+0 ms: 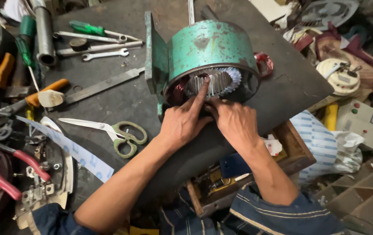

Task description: The person winds copper wire into the slots of a motor stator, using a rubber mallet to tap the coils into place. They rotate the stator and continue inserting and seating additional coils by hand.

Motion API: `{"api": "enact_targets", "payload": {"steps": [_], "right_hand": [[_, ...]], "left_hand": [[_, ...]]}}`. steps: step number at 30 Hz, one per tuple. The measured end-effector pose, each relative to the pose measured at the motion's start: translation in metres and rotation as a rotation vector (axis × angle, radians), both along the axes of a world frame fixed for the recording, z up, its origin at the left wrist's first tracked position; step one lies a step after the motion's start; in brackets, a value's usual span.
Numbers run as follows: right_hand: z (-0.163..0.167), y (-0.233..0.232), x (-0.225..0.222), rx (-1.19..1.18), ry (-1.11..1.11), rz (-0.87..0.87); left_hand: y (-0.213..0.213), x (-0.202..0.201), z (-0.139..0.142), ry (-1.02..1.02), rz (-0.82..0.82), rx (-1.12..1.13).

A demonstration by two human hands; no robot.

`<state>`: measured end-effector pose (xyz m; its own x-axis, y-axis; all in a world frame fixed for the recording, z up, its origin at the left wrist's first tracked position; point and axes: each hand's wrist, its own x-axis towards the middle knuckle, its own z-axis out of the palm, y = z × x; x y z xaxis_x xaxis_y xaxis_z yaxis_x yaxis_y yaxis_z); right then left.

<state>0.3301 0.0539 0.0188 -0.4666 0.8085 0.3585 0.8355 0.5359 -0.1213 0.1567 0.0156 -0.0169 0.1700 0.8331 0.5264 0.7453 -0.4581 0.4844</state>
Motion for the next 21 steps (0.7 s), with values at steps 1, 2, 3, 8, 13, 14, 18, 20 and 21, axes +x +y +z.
{"api": "enact_targets", "payload": {"steps": [1, 2, 3, 8, 13, 14, 18, 20, 21], "right_hand": [[-0.002, 0.001, 0.000, 0.010, 0.032, 0.027], [-0.004, 0.003, 0.001, 0.014, 0.062, 0.051], [-0.007, 0.003, 0.003, 0.008, 0.087, 0.072], [-0.035, 0.017, 0.012, 0.110, -0.053, 0.056], [-0.061, 0.022, 0.014, 0.274, -0.141, 0.026], [-0.062, 0.024, 0.014, 0.219, -0.157, 0.003], [-0.049, 0.022, 0.012, 0.211, -0.111, 0.060], [-0.038, 0.021, 0.010, 0.102, -0.095, 0.029], [-0.034, 0.020, 0.008, 0.047, -0.084, 0.014]], "left_hand": [[0.004, 0.001, 0.002, 0.010, 0.004, 0.009], [0.007, 0.002, 0.003, 0.037, 0.019, 0.023], [0.009, 0.004, 0.003, 0.058, 0.030, 0.026], [0.019, 0.008, -0.008, 0.104, 0.050, 0.073], [0.022, 0.009, -0.017, 0.137, 0.104, 0.095], [0.019, 0.011, -0.017, 0.134, 0.100, 0.091], [0.018, 0.009, -0.012, 0.091, 0.101, 0.122], [0.015, 0.007, -0.010, 0.043, 0.091, 0.111], [0.013, 0.004, -0.010, 0.025, 0.072, 0.099]]}}
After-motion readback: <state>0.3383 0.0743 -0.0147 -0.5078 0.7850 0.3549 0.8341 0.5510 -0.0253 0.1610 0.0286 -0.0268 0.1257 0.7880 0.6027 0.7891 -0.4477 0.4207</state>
